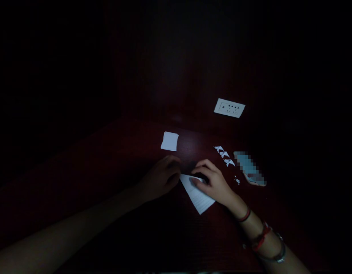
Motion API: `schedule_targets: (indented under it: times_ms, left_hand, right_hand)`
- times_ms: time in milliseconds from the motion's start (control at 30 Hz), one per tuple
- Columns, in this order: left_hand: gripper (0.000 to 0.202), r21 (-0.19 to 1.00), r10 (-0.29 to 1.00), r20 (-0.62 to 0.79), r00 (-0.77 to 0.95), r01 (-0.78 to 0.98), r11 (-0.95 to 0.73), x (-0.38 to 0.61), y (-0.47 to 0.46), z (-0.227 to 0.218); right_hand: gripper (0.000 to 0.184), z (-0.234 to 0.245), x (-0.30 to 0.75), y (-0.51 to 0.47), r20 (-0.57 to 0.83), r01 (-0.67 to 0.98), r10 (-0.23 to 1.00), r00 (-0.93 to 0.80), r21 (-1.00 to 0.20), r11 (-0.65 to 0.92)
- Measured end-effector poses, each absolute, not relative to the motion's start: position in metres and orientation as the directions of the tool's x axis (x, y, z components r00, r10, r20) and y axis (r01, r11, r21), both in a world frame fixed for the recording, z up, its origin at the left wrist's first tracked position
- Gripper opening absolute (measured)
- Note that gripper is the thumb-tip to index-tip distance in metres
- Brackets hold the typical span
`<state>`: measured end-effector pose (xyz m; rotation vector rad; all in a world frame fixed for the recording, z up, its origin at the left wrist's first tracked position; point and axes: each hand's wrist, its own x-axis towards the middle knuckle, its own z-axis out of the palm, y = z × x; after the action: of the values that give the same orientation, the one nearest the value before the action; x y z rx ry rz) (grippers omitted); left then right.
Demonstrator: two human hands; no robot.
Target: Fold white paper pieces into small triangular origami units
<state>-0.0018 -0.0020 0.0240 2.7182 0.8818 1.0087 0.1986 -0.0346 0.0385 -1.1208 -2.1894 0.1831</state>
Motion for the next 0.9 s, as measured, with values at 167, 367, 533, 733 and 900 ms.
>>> schedule_targets:
  times_ms: [167, 367, 533, 733, 900]
  left_hand:
    - [0.014, 0.27, 0.518, 0.552, 0.653, 0.447, -0.852, 0.002, -0.009, 0.029]
    - [0.013, 0.323, 0.6, 0.593, 0.537, 0.525, -0.788, -0.01, 0.005, 0.024]
    - [0.018, 0.301, 0.579, 0.604, 0.547, 0.517, -0.802, -0.003, -0.005, 0.026]
    - [0.03, 0.17, 0.428, 0.43, 0.795, 0.394, -0.903, 0.002, -0.014, 0.021]
    - [0.053, 0.102, 0.36, 0.273, 0.892, 0.345, -0.933, -0.004, -0.013, 0.004]
  right_hand:
    - [0.007, 0.04, 0.193, -0.038, 0.459, 0.651, 0.743, -0.487, -0.376, 0.659]
    - [0.007, 0.037, 0.202, -0.032, 0.509, 0.671, 0.802, -0.313, -0.479, 0.566]
    - [0.01, 0.026, 0.205, -0.021, 0.401, 0.588, 0.916, -0.03, -0.734, 0.341]
    - [0.005, 0.007, 0.204, -0.01, 0.225, 0.528, 0.974, 0.007, -0.828, 0.187]
    - [0.026, 0.0, 0.205, -0.004, 0.219, 0.529, 0.975, -0.026, -0.825, 0.2]
